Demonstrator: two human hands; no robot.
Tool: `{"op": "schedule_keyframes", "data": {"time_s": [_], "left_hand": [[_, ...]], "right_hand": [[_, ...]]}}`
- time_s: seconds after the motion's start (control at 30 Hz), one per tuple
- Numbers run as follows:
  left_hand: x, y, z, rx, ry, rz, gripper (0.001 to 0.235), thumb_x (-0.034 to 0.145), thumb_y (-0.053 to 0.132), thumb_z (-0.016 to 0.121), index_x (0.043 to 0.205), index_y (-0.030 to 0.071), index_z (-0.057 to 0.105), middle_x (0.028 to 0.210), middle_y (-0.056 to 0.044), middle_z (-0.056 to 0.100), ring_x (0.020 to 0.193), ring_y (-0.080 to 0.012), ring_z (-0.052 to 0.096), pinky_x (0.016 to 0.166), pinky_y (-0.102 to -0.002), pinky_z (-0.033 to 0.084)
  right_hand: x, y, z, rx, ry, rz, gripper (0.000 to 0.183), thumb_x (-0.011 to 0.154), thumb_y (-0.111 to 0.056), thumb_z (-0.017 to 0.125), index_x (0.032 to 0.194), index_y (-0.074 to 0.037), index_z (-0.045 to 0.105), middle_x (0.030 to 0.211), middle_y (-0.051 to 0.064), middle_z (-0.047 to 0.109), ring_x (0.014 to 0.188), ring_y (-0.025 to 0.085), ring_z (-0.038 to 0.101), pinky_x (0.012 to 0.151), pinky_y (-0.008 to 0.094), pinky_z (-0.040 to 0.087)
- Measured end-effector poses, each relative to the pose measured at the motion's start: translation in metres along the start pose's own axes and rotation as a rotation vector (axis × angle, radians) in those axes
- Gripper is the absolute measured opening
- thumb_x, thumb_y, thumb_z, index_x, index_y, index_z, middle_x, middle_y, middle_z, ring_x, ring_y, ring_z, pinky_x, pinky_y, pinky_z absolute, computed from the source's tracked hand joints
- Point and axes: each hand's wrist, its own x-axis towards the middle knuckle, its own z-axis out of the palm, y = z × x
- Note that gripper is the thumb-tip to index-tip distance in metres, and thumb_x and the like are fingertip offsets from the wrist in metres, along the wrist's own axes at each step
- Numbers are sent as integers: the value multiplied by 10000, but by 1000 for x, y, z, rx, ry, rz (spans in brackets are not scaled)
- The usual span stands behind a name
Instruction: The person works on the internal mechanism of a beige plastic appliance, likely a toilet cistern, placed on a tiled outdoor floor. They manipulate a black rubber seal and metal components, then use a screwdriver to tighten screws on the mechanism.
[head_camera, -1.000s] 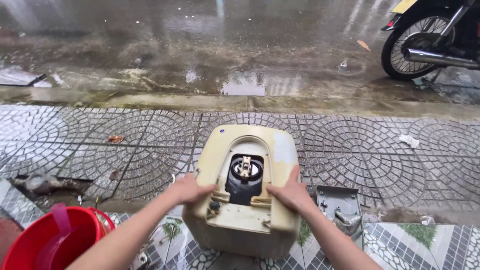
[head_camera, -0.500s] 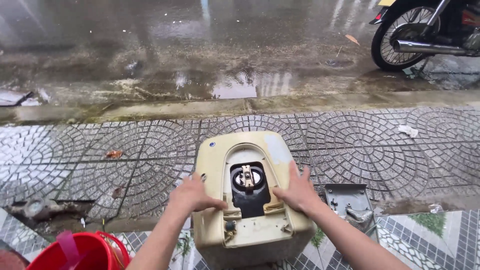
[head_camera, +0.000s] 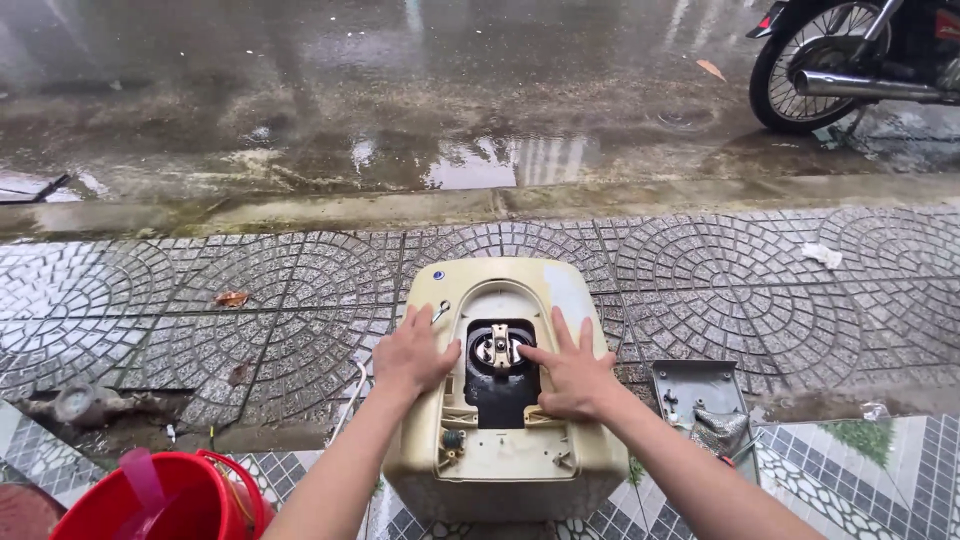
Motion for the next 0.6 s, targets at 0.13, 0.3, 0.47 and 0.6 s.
{"op": "schedule_keyframes", "data": {"time_s": [0.13,0.3,0.47,0.6], "left_hand": [[17,8,3,35,-56,6,828,857,612,465,1560,183,378,1625,-71,410,1278,-468,604,1051,-566,501],[15,9,7,48,10,-35,796,837,603,485,1540,235,411,1614,-37,443,1245,-433,639,1025,-552,512],[10,9,19,-5,101,-50,727,817,548,528,1467,224,497,1494,-26,561,1151,-409,700,987,-530,552],[15,4,29,10,126,-76,727,790,547,547,1450,245,500,1427,-10,583,1100,-402,717,973,-530,558]], "right_hand": [[-4,1,-1,26,-27,34,861,761,-230,595,1576,-413,387,1719,141,-61,1528,579,54,1023,806,341],[4,0,-6,96,-34,29,824,746,-176,587,1532,-395,468,1717,165,-19,1513,603,87,973,827,378],[28,10,0,83,-58,20,792,748,-158,577,1497,-410,521,1708,183,-27,1494,632,110,924,813,426],[27,-4,-26,22,-46,2,628,761,-273,556,1369,-394,656,1665,217,124,1496,598,175,983,790,371]]}}
